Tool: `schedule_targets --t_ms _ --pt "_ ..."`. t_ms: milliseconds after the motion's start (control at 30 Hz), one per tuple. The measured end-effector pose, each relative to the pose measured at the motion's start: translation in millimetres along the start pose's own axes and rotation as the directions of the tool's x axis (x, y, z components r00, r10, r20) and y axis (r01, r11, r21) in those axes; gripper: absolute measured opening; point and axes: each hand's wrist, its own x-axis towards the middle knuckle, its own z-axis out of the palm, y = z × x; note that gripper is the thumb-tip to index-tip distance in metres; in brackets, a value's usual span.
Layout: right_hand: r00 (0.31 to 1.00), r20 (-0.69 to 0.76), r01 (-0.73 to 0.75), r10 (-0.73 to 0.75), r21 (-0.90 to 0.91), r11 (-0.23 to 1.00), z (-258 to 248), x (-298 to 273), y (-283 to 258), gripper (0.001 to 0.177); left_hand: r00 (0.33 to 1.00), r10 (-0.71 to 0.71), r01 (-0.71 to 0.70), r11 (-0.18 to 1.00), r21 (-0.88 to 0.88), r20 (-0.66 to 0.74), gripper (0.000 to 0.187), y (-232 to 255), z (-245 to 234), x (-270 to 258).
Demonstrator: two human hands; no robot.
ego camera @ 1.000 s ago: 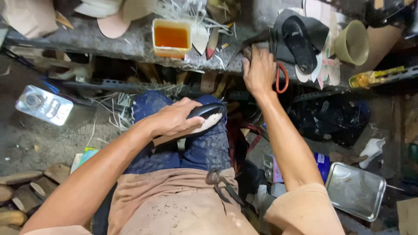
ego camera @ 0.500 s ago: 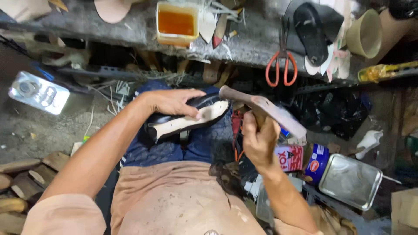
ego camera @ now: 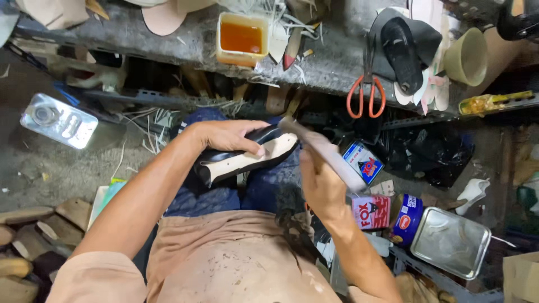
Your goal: The person uses a hammer and a curved metal tool to repeatedly tap and shape the sole of a black slip-on shoe. They hold the shoe on their lap, rotate it to access different areas, and continue hammering along the edges and heel.
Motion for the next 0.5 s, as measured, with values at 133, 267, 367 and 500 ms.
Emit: schedule_targets --t_ms 133,267,367,500 --pt "0.998 0.056 0.016 -0.017 0.016 1.000 8.6 -1.9 -11.7 0.021 0.998 0.051 -0.051 0.999 0.012 -0.024 0.087 -17.1 -6.7 14.7" --pt "0.972 0.024 0.228 -0.233 -0.319 0.920 33.4 -29.8 42.4 0.022 0.999 0.044 -0.045 0.998 -0.040 -0.019 0.085 -11.2 -5.0 7.9" --pt "0.958 0.041 0.276 -0.284 -0.407 0.871 41.1 -31.6 29.7 0.023 0.999 0.037 -0.037 0.998 -0.051 -0.010 0.085 -11.4 -3.1 4.7" --pt "0.986 0.135 0.118 -0.099 -0.136 0.984 32.6 -15.1 9.2 0.026 1.000 0.019 -0.020 0.999 -0.038 -0.017 0.076 -18.4 -2.9 14.7"
